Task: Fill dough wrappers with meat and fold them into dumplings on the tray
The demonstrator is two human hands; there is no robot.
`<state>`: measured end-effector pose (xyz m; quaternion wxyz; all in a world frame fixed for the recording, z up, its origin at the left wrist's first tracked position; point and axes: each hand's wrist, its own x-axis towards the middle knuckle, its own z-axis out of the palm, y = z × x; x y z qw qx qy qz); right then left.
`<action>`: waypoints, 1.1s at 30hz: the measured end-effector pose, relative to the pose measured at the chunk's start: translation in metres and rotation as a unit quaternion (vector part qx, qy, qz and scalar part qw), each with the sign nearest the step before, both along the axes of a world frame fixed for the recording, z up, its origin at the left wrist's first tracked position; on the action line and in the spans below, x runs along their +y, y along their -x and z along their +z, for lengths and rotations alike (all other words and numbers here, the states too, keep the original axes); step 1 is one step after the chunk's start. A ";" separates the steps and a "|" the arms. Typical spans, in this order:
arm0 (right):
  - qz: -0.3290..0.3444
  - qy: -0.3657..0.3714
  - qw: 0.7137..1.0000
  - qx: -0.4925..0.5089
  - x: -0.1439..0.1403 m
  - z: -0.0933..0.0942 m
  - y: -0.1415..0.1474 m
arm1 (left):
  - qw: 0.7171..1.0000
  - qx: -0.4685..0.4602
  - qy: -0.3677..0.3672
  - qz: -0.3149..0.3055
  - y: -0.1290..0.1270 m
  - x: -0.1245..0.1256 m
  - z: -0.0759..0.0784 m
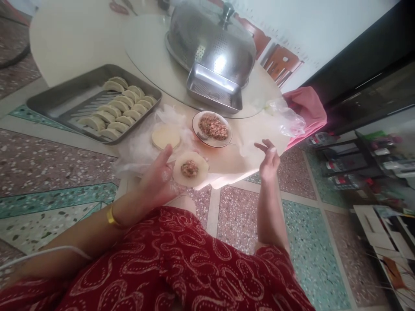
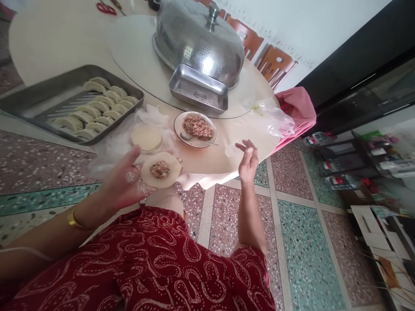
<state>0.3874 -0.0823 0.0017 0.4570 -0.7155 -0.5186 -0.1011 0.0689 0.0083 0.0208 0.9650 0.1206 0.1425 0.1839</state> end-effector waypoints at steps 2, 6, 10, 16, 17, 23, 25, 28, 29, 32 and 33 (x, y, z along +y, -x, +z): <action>0.058 -0.041 0.996 0.061 -0.002 0.005 0.038 | 1.000 0.001 0.004 0.000 0.000 0.001 0.000; 0.215 -0.052 0.975 -0.001 0.007 0.007 0.108 | 1.000 -0.005 -0.004 -0.008 0.000 0.001 0.003; 0.320 -0.022 0.943 -0.086 0.027 0.002 0.132 | 1.000 -0.010 -0.026 -0.010 0.003 -0.001 0.007; 0.325 -0.033 0.934 -0.143 0.029 -0.001 0.128 | 0.998 0.004 -0.047 0.033 0.011 0.006 0.006; 0.323 -0.041 0.934 -0.149 0.027 -0.001 0.128 | 0.998 0.003 -0.048 0.039 0.012 0.007 0.006; 0.290 -0.040 0.937 -0.190 0.020 -0.005 0.132 | 0.998 -0.006 -0.026 0.063 0.014 0.012 0.013; 0.288 -0.021 0.936 -0.202 0.017 -0.008 0.134 | 0.998 0.000 -0.012 0.065 0.015 0.013 0.014; 0.304 -0.035 0.930 -0.203 0.013 -0.010 0.137 | 0.997 0.006 0.004 0.075 0.016 0.016 0.014; 0.307 -0.048 0.927 -0.211 0.012 -0.011 0.138 | 0.997 0.005 0.006 0.081 0.016 0.017 0.015; 0.298 -0.065 0.916 -0.261 0.012 -0.012 0.145 | 0.995 -0.002 0.012 0.097 0.014 0.017 0.016; 0.301 -0.068 0.911 -0.275 0.012 -0.012 0.146 | 0.995 -0.003 0.014 0.103 0.013 0.017 0.017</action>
